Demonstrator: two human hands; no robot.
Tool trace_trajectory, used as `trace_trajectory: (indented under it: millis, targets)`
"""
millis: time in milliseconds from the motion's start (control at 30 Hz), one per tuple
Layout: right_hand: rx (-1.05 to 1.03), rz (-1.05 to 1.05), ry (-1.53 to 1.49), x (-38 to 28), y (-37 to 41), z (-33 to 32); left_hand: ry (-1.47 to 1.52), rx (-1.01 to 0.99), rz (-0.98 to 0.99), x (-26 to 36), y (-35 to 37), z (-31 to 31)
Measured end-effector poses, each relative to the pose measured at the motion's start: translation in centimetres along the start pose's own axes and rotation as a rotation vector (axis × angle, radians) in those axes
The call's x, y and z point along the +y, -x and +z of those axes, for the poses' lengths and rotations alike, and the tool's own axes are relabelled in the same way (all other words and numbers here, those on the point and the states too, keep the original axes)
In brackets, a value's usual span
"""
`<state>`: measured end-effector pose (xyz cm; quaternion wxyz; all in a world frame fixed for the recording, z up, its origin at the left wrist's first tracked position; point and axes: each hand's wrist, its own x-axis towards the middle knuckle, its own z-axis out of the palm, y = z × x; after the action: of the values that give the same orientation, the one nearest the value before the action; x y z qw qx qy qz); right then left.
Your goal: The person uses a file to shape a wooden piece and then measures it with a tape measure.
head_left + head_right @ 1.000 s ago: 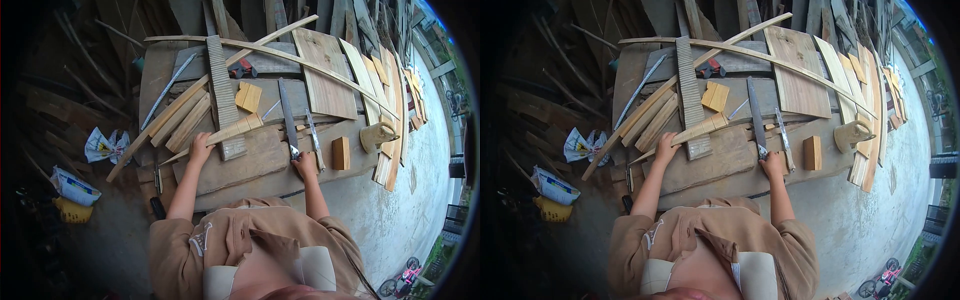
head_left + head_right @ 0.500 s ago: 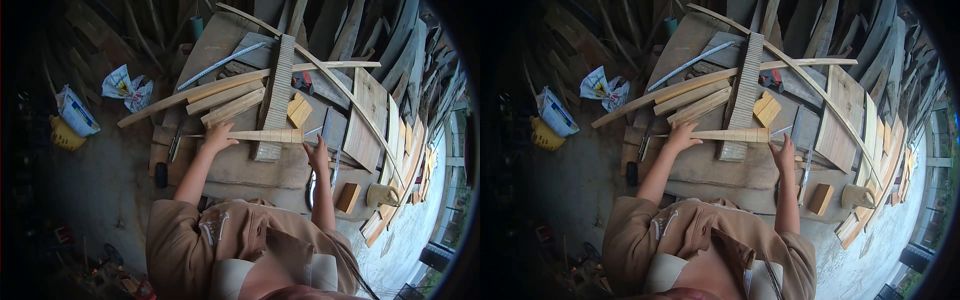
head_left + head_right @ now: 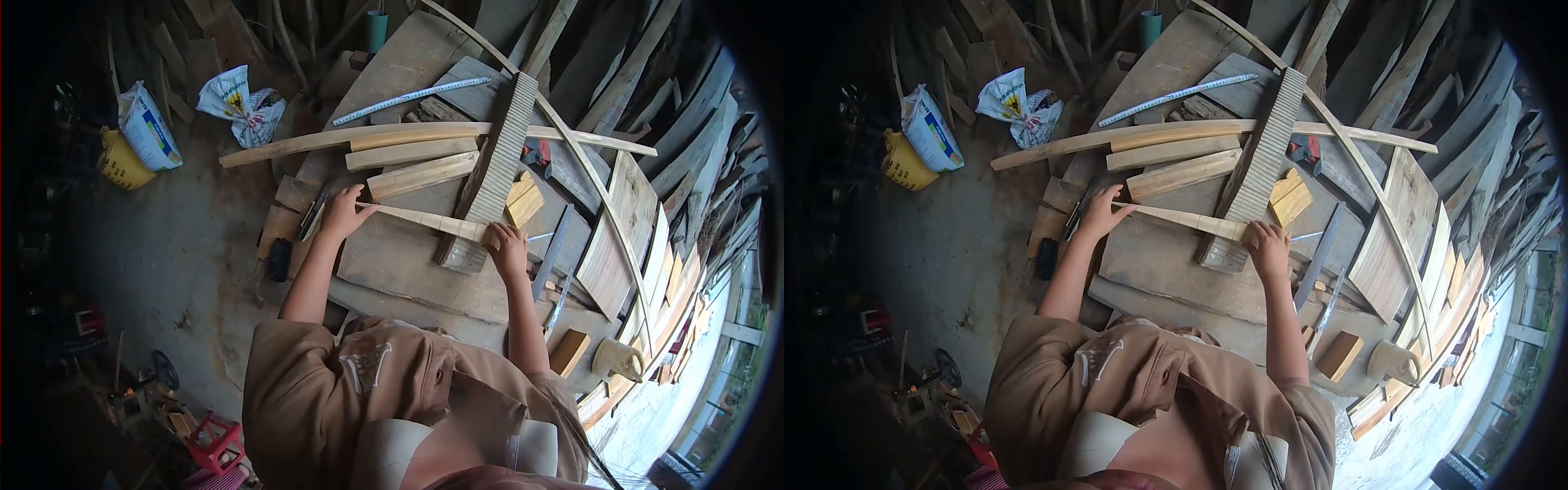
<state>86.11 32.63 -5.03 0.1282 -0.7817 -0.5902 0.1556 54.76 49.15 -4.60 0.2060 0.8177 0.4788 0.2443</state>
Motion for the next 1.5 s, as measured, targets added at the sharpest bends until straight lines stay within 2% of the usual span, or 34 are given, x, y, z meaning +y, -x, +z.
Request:
trace_trajectory:
  millis: [67,133,267,333,433,500,533,600,633,767,900,967,1167,1300,1400,1467,1500]
  targets:
    - [0.014,-0.019,0.038,-0.1,0.3,-0.1,0.079,-0.271,-0.175,-1.4,-0.3,-0.2]
    - [0.031,-0.043,0.075,-0.2,0.5,-0.1,0.073,-0.26,-0.185,-1.6,-0.9,-0.8]
    - [0.048,-0.049,0.049,-0.2,0.6,0.0,0.1,-0.097,-0.075,-3.7,-4.4,-1.1]
    - [0.042,-0.037,0.042,-0.4,0.6,-0.1,0.218,-0.058,-0.159,-4.6,-7.8,-1.0]
    - [0.046,0.002,0.059,-0.9,0.7,0.2,0.204,-0.012,-0.158,-7.5,-13.3,0.4]
    - [0.016,0.054,0.053,-0.7,0.8,0.7,-0.127,-0.081,-0.226,-8.7,-16.1,1.6]
    - [0.017,0.055,0.052,-1.0,0.8,0.5,-0.128,-0.081,-0.225,-9.1,-17.1,2.1]
    - [-0.06,0.162,0.151,-2.0,0.8,-0.2,-0.317,-0.297,-0.418,-9.6,-19.1,3.3]
    - [-0.122,0.208,0.105,-1.9,0.6,-0.2,-0.328,-0.342,-0.47,-9.1,-19.9,3.7]
    - [-0.15,0.242,0.101,-2.6,0.4,-0.7,-0.475,-0.457,-0.516,-7.5,-22.5,5.3]
    - [-0.146,0.228,0.091,-2.3,0.6,-0.5,-0.521,-0.479,-0.482,-9.1,-24.3,8.3]
    - [-0.162,0.232,0.112,-2.6,0.4,-0.7,-0.647,-0.426,-0.369,-10.0,-24.5,9.3]
    - [-0.187,0.234,0.139,-2.6,0.3,-0.8,-0.527,-0.36,-0.42,-10.1,-24.5,9.7]
    - [-0.196,0.241,0.152,-2.6,0.3,-0.8,-0.561,-0.427,-0.415,-8.5,-24.7,7.8]
    - [-0.19,0.252,0.151,-2.7,0.4,-0.8,-0.541,-0.342,-0.34,-7.5,-24.8,6.1]
    - [-0.177,0.266,0.151,-2.9,0.5,-0.9,-0.362,-0.33,-0.316,-6.3,-24.1,4.5]
    - [-0.167,0.251,0.154,-2.7,0.6,-0.6,-0.277,-0.277,-0.233,-6.7,-23.5,4.2]
